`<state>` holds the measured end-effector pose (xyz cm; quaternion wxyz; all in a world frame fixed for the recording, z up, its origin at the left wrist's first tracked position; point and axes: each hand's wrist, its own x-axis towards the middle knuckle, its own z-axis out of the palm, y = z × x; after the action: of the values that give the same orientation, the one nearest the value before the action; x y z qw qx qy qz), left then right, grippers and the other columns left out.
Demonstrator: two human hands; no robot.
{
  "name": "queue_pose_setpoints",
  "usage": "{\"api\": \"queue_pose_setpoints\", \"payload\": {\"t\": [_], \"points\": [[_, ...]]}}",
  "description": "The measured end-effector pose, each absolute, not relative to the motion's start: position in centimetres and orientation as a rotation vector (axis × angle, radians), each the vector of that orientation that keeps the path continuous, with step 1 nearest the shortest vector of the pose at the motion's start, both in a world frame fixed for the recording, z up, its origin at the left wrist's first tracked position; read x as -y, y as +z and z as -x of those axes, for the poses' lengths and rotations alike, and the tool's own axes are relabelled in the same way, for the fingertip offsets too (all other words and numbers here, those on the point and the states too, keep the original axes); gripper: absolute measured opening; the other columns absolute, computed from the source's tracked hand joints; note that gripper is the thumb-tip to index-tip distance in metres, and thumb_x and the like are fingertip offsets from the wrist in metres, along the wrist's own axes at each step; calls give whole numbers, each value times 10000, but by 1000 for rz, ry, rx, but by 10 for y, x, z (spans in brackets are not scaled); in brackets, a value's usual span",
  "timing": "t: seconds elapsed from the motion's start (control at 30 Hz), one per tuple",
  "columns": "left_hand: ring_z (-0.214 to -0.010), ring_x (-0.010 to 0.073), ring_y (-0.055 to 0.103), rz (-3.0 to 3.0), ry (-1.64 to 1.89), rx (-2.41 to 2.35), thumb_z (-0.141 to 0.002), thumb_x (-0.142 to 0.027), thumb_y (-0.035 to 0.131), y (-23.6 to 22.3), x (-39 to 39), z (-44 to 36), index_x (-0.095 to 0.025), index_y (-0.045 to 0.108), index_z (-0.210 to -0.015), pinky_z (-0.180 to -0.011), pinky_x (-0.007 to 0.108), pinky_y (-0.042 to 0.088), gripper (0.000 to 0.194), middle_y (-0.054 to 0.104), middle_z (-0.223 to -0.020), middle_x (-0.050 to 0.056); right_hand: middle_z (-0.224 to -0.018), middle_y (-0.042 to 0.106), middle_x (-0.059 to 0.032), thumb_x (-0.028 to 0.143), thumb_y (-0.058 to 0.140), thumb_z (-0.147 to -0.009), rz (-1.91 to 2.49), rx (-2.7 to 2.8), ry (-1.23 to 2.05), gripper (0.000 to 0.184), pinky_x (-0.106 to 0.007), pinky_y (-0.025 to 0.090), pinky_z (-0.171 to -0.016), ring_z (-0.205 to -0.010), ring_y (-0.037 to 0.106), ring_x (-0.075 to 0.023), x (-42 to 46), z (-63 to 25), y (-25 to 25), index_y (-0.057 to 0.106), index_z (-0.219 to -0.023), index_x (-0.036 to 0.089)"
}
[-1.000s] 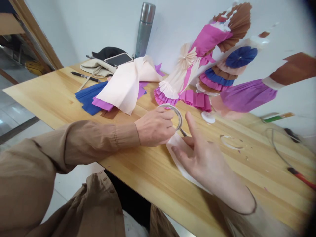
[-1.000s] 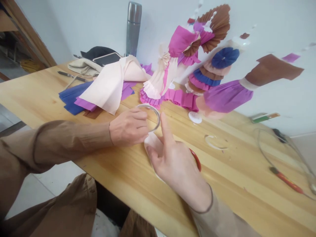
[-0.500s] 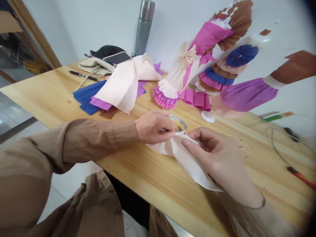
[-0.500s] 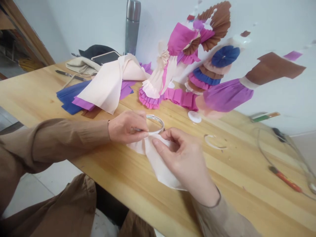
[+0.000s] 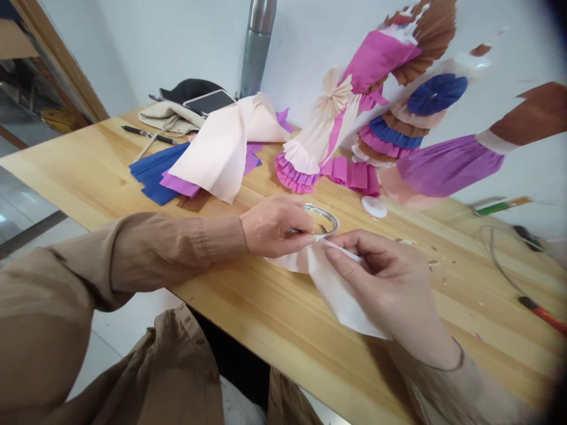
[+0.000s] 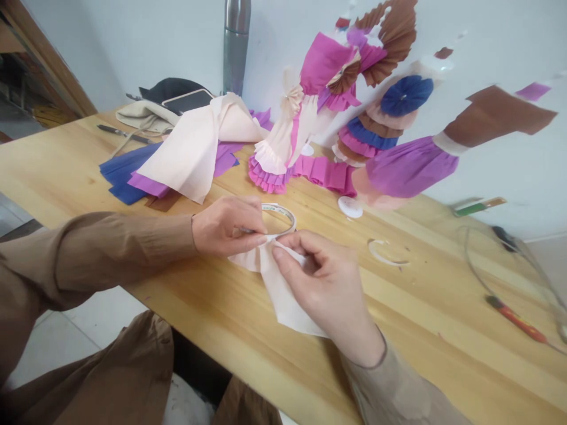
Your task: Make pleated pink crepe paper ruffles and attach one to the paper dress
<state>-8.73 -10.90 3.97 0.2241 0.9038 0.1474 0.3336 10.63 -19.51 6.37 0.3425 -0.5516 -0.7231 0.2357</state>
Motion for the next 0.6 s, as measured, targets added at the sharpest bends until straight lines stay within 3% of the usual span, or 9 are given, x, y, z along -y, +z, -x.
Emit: {"api": "queue_pose_setpoints", "payload": {"t": [0.33,0.6], "points": [[-612,149,429,-2481,927,-383,-894,-272,447,41,110,86,-205,440,-555,-646,323,411,345,501,-528,12,-670,676,-10,325,663,-857,1469,1876,541,144,-262,402,-489,-538,550,-131,195,-106,60,669,-764,216],[-619,146,436,-2504,937,-364,-910,-282,437,39,110,86,-199,465,-568,-674,318,417,353,518,-549,13,-594,568,22,354,692,-816,1501,1725,613,211,-242,319,-421,-468,473,-107,193,-104,56,538,-758,223]]}}
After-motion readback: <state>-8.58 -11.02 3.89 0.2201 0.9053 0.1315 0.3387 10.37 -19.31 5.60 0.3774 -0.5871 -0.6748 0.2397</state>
